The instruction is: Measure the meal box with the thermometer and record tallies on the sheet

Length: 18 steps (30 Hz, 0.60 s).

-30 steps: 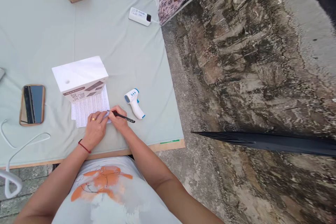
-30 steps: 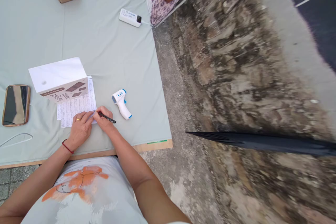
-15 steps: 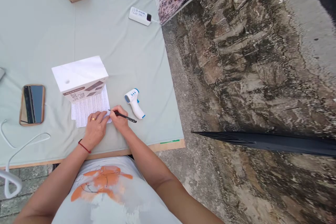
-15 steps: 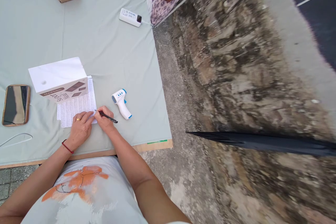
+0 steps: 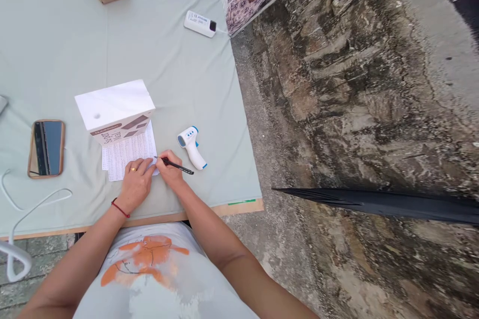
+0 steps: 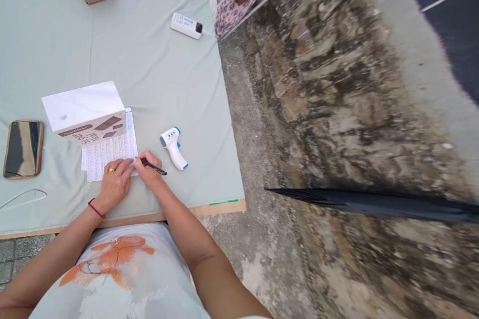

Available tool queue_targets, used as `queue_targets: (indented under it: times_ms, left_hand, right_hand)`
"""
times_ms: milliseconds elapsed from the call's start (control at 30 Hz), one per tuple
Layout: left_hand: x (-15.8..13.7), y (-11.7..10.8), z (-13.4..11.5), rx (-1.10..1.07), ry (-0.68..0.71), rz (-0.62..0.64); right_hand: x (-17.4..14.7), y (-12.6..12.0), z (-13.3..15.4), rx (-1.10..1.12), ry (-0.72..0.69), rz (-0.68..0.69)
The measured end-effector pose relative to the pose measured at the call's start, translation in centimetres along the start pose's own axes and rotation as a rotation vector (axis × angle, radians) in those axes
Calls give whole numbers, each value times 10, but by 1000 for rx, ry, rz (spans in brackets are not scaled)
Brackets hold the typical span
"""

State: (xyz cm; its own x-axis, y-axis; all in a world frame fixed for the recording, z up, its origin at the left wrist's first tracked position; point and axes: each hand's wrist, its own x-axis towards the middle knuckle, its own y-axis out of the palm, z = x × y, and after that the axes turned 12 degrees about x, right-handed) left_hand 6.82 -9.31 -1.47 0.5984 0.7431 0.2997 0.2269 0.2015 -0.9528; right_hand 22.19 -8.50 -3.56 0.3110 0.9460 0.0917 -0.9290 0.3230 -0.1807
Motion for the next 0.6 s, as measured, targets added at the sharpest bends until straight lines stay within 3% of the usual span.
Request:
queue_targets:
  times_ms: [400,500,600]
  left_hand:
    - [3,-6,1,-185,-64,56]
    - [15,-32,-3,-384,-103,-1]
    - [33,-88,-8,-672,-72,-124]
  right_hand:
    - [0,0,-5,206,90,-166]
    - [0,0,-6,235,116,-167]
    - [0,-1,-6,253,128,-122]
